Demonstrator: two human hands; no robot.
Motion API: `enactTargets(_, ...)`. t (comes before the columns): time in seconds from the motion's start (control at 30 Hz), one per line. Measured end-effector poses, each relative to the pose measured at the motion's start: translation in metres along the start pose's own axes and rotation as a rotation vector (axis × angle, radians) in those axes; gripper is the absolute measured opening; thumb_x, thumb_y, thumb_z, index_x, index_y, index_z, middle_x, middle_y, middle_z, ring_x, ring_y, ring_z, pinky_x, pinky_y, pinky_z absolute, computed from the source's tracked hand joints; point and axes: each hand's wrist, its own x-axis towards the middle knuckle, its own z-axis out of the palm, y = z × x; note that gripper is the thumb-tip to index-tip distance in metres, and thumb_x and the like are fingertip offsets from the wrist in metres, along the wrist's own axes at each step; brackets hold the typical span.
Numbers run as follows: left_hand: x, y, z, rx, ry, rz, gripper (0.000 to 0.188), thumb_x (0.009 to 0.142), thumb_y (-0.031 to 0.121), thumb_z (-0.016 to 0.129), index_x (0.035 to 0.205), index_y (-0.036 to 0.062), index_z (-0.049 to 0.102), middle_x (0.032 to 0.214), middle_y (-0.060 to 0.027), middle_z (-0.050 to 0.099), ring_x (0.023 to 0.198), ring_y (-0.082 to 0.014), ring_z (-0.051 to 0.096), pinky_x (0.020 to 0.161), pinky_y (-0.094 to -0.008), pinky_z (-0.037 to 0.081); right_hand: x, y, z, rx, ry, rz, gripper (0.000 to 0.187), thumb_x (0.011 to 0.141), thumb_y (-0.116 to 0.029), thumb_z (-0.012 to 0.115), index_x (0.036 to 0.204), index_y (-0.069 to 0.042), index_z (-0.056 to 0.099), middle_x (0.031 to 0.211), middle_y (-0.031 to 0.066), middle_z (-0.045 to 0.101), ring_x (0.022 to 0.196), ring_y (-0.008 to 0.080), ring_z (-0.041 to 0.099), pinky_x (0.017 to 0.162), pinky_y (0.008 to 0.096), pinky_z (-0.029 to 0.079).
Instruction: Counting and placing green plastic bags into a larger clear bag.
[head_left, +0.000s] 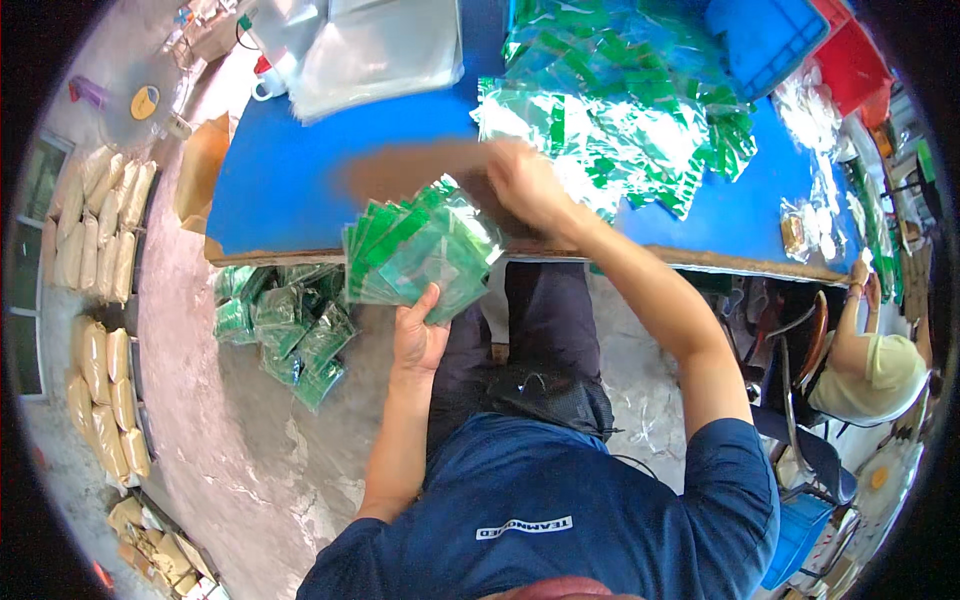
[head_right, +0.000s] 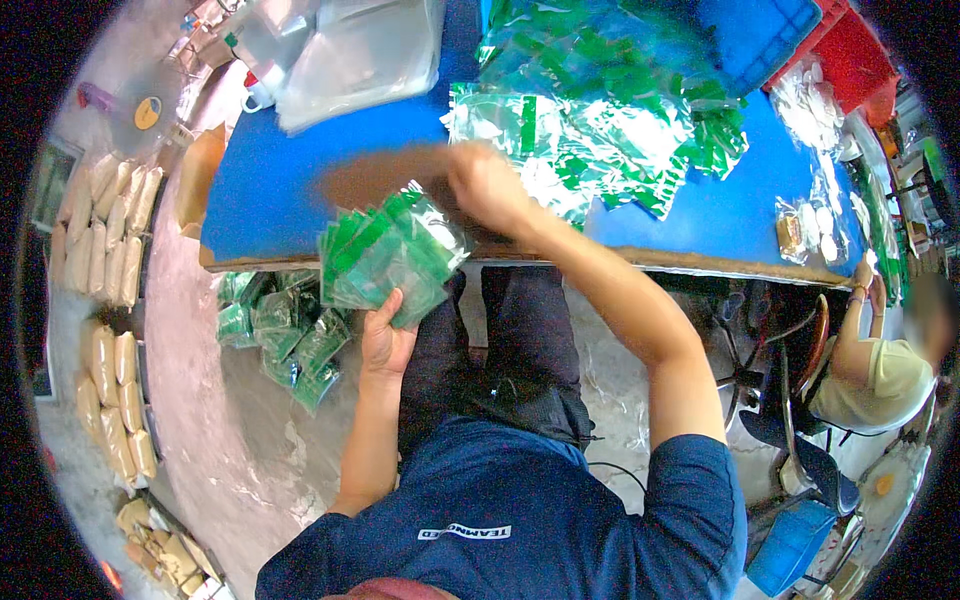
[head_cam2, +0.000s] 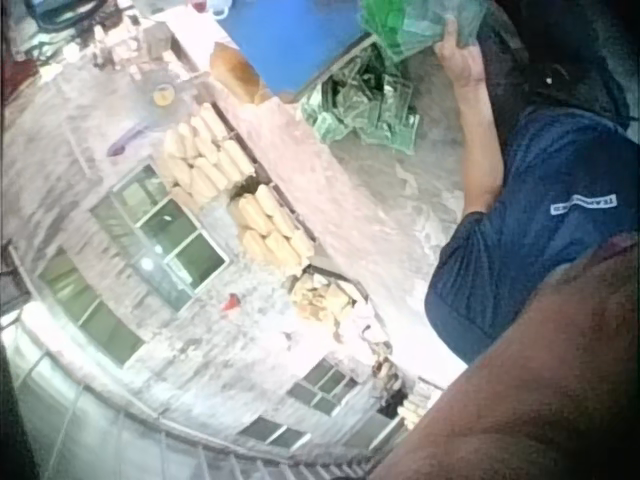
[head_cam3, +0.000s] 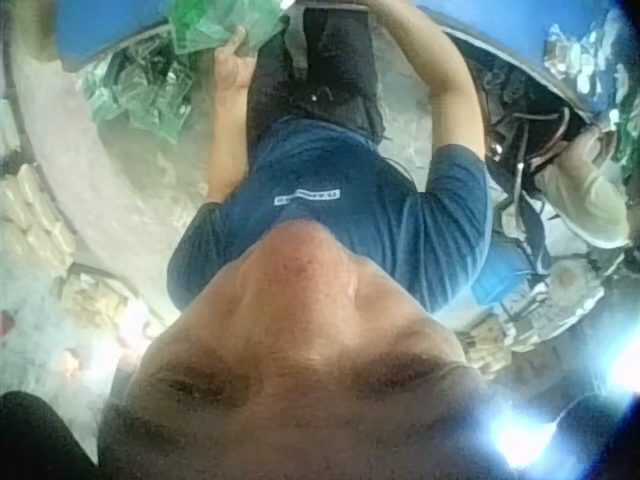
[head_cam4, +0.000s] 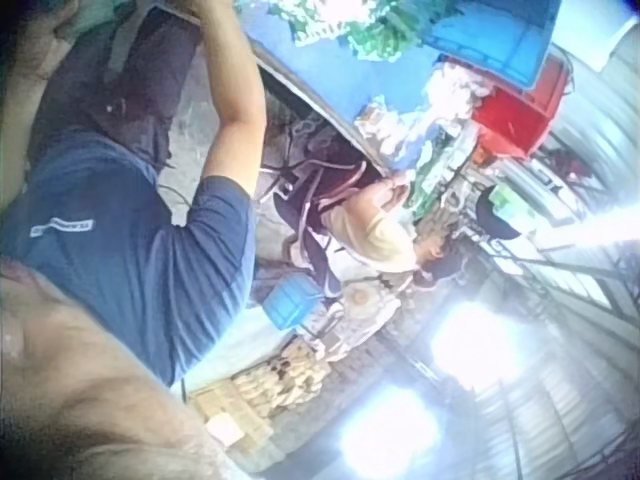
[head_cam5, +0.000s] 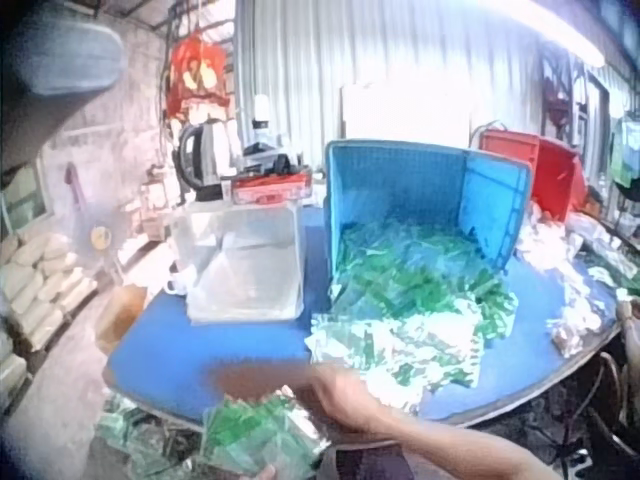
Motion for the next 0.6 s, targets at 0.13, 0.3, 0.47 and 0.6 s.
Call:
enactTargets(0.13, -0.008, 0.005, -0.017, -0.005, 0.03, -0.023, 0.058, 0.087, 0.0, 0.067, 0.14, 0.0032, 0.043, 0.137, -0.0113, 0.053, 0.129, -0.0283, 0.051, 0.112, -0.0459, 0.038, 0.0, 0.022, 0.015, -0.581, 0.156, -0.101, 0.041, 0.095, -0.033, 0.06, 0.123, -0.003, 0.058, 0.117, 0.0225, 0.062, 0.115, 0.0391, 0.055, 0.098, 0.0471, 0.042)
enactTargets(0.3, -0.014, 0.022, -0.02, 0.104, 0.01, -0.043, 0.055, 0.087, -0.004, 0.065, 0.138, 0.0018, 0.045, 0.135, -0.0131, 0.055, 0.126, -0.0286, 0.053, 0.11, -0.0463, 0.041, -0.049, -0.039, 0.003, 0.475, -0.287, -0.067, 0.031, 0.101, -0.028, 0.05, 0.104, 0.002, 0.059, 0.103, 0.0224, 0.062, 0.095, 0.0376, 0.063, 0.081, 0.0441, 0.049)
enactTargets(0.47, 0.001, 0.016, -0.02, 0.09, -0.012, -0.1, 0.056, 0.086, -0.004, 0.066, 0.138, 0.0017, 0.046, 0.134, -0.0114, 0.056, 0.126, -0.0276, 0.053, 0.11, -0.0453, 0.041, 0.022, 0.034, -0.013, -0.117, 0.267, 0.076, 0.047, 0.098, -0.041, 0.053, 0.126, -0.003, 0.058, 0.126, 0.0252, 0.058, 0.121, 0.0423, 0.052, 0.105, 0.0467, 0.041)
enactTargets(0.6, -0.006, 0.01, -0.035, 0.051, -0.017, -0.097, 0.058, 0.085, -0.001, 0.068, 0.139, 0.0044, 0.046, 0.135, -0.0088, 0.056, 0.128, -0.0271, 0.052, 0.111, -0.0441, 0.039, -0.001, 0.067, -0.013, -0.6, 0.047, 0.117, 0.07, 0.093, -0.061, 0.048, 0.135, -0.006, 0.051, 0.143, 0.0227, 0.046, 0.138, 0.0444, 0.035, 0.111, 0.0642, 0.024)
